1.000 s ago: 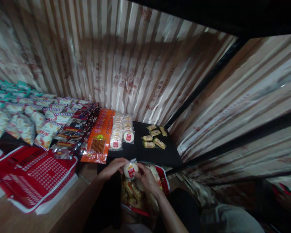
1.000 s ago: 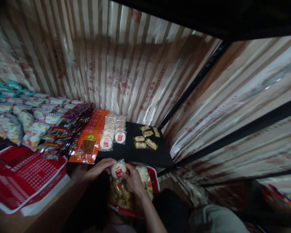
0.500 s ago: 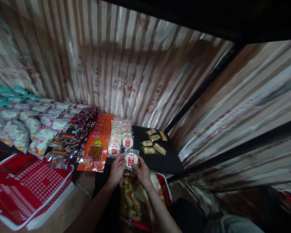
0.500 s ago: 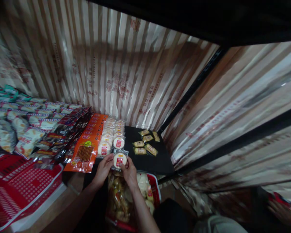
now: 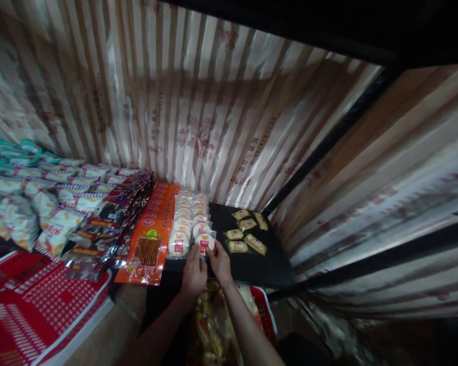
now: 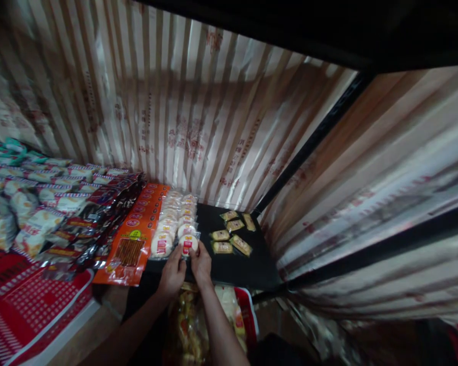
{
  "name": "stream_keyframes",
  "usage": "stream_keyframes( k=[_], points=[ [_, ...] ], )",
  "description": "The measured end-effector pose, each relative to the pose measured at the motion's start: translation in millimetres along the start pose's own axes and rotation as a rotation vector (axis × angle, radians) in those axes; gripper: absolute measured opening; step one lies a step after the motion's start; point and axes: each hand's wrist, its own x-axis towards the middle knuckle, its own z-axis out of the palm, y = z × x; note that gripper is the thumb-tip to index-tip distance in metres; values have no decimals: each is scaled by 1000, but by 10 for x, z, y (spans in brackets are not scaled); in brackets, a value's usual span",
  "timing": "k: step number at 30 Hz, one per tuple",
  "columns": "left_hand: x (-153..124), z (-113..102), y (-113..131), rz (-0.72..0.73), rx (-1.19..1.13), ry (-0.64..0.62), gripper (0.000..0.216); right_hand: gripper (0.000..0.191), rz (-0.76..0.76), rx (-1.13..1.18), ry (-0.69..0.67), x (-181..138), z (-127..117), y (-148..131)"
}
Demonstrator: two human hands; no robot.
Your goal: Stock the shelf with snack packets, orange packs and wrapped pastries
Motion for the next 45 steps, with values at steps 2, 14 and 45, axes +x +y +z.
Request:
stream_keyframes(
  k=[2, 14, 45],
  points=[
    [18, 19, -42, 27, 48, -4, 50, 40, -8, -55, 22, 38, 34, -11],
    [39, 99, -199, 160, 171, -43, 55, 41, -82, -267, 78, 110, 211, 19],
    [-1227, 360, -86, 238, 368, -683, 49, 40, 105, -295, 207, -1392, -602, 961]
  ],
)
